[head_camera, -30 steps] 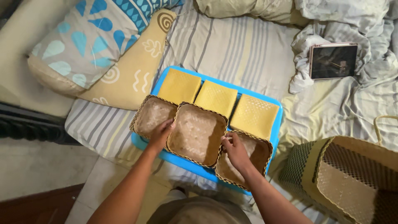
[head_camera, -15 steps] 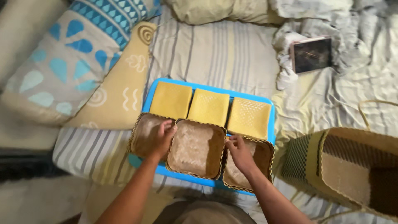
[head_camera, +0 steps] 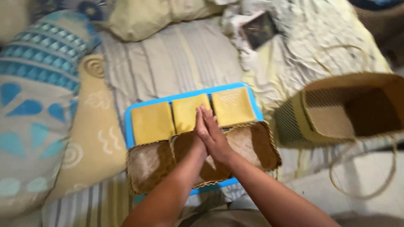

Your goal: The person stands beside a bed and packs woven square containers with yellow lids into a large woven tote bag, taking each container and lid from a blue tray and placing them one at a time into the bag, pressing them down to fit.

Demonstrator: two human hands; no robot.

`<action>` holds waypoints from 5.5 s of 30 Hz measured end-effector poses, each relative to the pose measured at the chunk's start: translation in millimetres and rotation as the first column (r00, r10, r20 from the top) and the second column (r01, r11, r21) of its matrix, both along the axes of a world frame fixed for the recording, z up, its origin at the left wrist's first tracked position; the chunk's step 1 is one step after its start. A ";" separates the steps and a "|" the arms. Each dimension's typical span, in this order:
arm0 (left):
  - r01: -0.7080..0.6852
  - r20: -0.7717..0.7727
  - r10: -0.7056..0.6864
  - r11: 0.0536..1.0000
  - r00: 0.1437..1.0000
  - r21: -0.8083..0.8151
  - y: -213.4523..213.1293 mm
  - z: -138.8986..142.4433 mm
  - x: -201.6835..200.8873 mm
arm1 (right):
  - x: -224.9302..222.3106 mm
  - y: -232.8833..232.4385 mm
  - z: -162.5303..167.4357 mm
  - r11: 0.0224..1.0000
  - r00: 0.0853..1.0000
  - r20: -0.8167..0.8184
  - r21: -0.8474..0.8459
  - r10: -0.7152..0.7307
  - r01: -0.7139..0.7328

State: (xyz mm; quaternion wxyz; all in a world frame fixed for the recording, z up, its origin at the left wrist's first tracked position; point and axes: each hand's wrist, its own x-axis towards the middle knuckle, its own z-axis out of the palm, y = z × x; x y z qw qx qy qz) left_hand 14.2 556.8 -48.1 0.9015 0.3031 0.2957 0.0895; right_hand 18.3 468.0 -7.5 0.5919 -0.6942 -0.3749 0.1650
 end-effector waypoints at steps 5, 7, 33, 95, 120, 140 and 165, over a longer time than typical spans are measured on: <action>0.212 0.245 -0.159 0.955 0.956 -0.207 -4.4 -15.1 6.4 | 35.2 -33.6 -25.2 0.984 0.928 0.370 -0.177 0.046 0.021; 0.291 0.343 -0.196 0.923 0.919 -0.253 -6.4 -23.7 19.3 | 64.9 -51.1 -33.7 0.970 0.856 0.511 -0.236 0.079 0.052; 0.826 -0.945 0.033 0.476 0.325 0.301 -26.1 -156.8 166.7 | 282.0 -99.7 -162.1 0.762 0.906 -0.358 -0.645 -0.225 -0.066; 0.272 -0.309 0.306 0.158 0.901 0.949 29.0 -27.8 -202.1 | -17.0 -101.0 -52.2 0.901 0.896 -0.330 -0.407 -0.296 0.148; -0.034 -0.171 0.263 0.628 0.949 0.777 -1.7 -43.0 -255.2 | -30.0 -117.7 -61.6 0.954 0.860 -0.498 -0.295 -0.115 -0.043; 0.119 -0.428 0.147 0.837 0.892 0.534 14.6 -91.2 -240.1 | -10.1 -103.8 -109.9 0.879 0.880 -0.453 -0.466 -0.140 -0.101; -0.114 -0.121 0.153 0.953 0.981 0.282 -0.6 -32.6 -291.9 | -11.2 -63.4 -67.2 0.954 0.542 -0.818 0.029 0.195 -0.300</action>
